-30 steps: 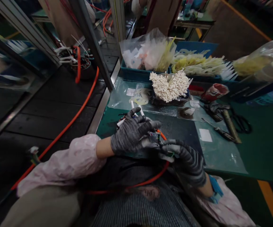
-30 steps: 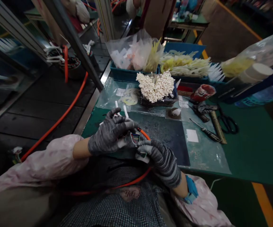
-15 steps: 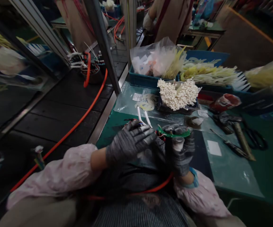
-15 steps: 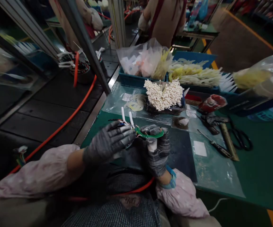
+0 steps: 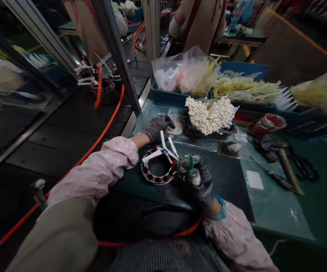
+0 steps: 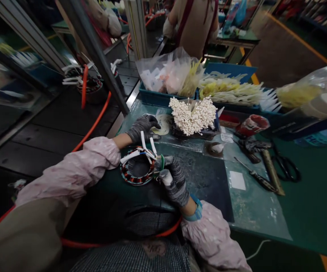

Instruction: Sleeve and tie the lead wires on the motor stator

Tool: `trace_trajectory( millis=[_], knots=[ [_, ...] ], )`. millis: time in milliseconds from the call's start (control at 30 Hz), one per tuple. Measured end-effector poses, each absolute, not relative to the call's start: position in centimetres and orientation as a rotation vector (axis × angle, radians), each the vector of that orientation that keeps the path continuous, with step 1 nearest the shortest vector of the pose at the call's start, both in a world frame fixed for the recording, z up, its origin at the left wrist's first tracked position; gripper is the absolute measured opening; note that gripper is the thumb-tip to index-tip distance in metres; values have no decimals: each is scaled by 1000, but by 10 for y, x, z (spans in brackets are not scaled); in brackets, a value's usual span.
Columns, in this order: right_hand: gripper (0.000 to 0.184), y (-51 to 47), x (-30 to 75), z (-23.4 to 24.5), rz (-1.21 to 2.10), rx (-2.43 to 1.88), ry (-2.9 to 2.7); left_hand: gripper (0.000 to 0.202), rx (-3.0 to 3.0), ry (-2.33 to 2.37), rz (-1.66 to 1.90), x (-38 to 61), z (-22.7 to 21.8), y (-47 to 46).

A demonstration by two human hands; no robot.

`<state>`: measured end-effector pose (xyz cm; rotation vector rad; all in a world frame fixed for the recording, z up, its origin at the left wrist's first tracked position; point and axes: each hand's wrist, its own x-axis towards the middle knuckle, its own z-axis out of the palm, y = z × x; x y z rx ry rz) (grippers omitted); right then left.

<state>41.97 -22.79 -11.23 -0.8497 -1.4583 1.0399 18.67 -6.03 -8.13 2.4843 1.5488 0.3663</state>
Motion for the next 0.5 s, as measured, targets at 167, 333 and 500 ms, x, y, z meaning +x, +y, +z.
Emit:
trace_trajectory(
  millis=[167,333,500],
  knots=[
    [27,-228,416,-101,1048,-794,-1438,34,2447,1659,239,205,-87,-52],
    [34,-229,413,-91,1095,-799,-1423,23,2379,1685,253,187,-87,-60],
    [26,-228,412,-84,1121,-730,-1412,27,2272,1743,427,153,-85,-76]
  ],
)
